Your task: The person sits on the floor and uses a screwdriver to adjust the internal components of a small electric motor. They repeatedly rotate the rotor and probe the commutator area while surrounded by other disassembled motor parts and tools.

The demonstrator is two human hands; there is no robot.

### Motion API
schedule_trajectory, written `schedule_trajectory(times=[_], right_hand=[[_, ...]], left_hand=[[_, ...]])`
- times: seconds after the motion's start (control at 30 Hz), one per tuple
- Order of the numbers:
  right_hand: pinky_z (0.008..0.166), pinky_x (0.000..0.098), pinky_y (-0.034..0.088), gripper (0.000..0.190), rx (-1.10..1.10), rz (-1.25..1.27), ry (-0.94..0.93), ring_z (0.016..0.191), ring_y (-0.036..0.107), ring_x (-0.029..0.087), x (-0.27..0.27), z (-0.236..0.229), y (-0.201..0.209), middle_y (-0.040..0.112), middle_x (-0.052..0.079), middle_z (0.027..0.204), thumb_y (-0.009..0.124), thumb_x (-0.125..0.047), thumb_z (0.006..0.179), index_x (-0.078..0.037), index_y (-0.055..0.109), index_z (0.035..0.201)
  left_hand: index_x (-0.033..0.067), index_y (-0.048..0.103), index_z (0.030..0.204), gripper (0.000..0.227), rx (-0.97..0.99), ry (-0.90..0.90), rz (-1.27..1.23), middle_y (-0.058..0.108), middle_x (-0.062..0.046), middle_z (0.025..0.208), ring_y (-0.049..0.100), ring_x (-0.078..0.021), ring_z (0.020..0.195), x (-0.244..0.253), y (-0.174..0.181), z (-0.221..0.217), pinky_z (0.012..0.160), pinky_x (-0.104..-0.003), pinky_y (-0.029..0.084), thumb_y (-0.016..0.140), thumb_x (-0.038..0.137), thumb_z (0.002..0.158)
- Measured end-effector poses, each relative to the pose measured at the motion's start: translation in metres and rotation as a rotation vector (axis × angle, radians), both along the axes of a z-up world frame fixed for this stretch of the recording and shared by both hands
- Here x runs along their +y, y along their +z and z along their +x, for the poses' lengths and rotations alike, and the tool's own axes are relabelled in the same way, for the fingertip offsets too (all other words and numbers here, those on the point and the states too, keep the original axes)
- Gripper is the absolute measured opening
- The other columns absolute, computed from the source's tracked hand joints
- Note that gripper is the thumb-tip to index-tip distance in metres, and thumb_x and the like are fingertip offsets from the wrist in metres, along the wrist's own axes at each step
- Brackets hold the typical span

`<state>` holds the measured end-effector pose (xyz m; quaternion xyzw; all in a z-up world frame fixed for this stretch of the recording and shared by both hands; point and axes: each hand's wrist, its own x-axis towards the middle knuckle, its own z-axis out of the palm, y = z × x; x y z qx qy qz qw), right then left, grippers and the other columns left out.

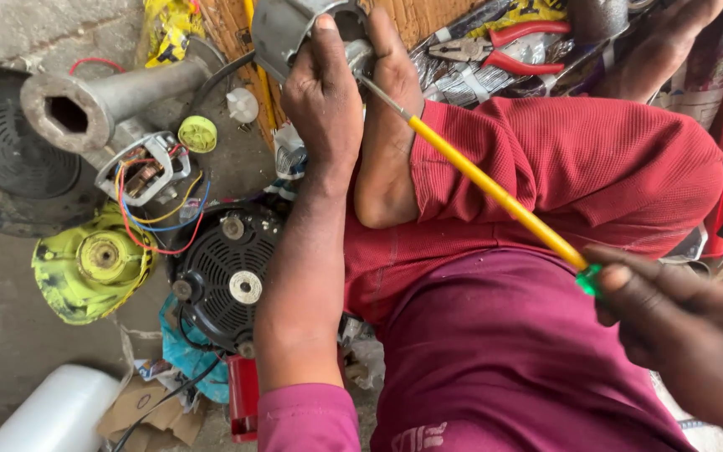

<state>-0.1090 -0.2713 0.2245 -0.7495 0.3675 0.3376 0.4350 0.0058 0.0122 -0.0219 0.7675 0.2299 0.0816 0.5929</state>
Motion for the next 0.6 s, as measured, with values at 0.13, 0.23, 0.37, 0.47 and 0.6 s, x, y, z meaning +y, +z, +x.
schedule_trajectory(times=[0.13,0.23,0.37,0.47,0.6], right_hand=[[0.036,0.0195,0.033,0.035,0.258,0.539,-0.484,0.045,0.044,0.005,-0.033,-0.005,-0.029,0.065,0.003,0.078,0.06,-0.026,0.1,-0.009,0.076,0.126],[0.034,0.0214,0.033,0.036,0.223,0.586,-0.447,0.045,0.042,0.004,-0.042,-0.003,-0.035,0.063,0.001,0.075,0.062,-0.029,0.101,-0.01,0.076,0.127],[0.053,0.0272,0.044,0.035,0.003,0.242,0.047,0.066,0.058,0.011,-0.048,-0.004,-0.022,0.069,0.006,0.093,0.068,-0.022,0.099,-0.011,0.073,0.132],[0.068,0.0247,0.054,0.04,-0.468,-0.008,0.553,0.079,0.07,0.009,-0.04,-0.005,-0.011,0.075,0.003,0.099,0.076,-0.019,0.09,-0.015,0.073,0.13],[0.06,0.032,0.056,0.035,-0.762,-0.37,0.864,0.067,0.068,0.017,-0.02,-0.019,-0.004,0.073,0.006,0.097,0.076,-0.014,0.093,-0.018,0.075,0.128]], left_hand=[[0.0029,0.079,0.099,0.048,-0.014,-0.007,0.154,0.077,-0.005,0.081,0.071,-0.0133,0.075,-0.003,0.001,-0.002,0.069,-0.032,0.055,0.054,0.043,0.108],[0.0032,0.08,0.103,0.051,0.002,-0.038,0.046,0.08,-0.008,0.084,0.073,-0.0175,0.077,0.002,0.018,0.009,0.07,-0.034,0.056,0.054,0.047,0.106],[0.0045,0.081,0.099,0.055,0.195,-0.076,0.109,0.079,-0.008,0.078,0.075,-0.019,0.074,0.008,0.027,0.0,0.068,-0.035,0.056,0.053,0.052,0.101],[0.0043,0.082,0.091,0.058,0.259,-0.001,0.176,0.078,-0.009,0.073,0.074,-0.0188,0.068,0.002,0.025,0.002,0.067,-0.036,0.056,0.055,0.054,0.1],[0.007,0.084,0.089,0.053,0.185,0.116,0.15,0.079,-0.006,0.071,0.074,-0.0167,0.067,-0.014,0.018,-0.003,0.064,-0.034,0.057,0.058,0.052,0.097]])
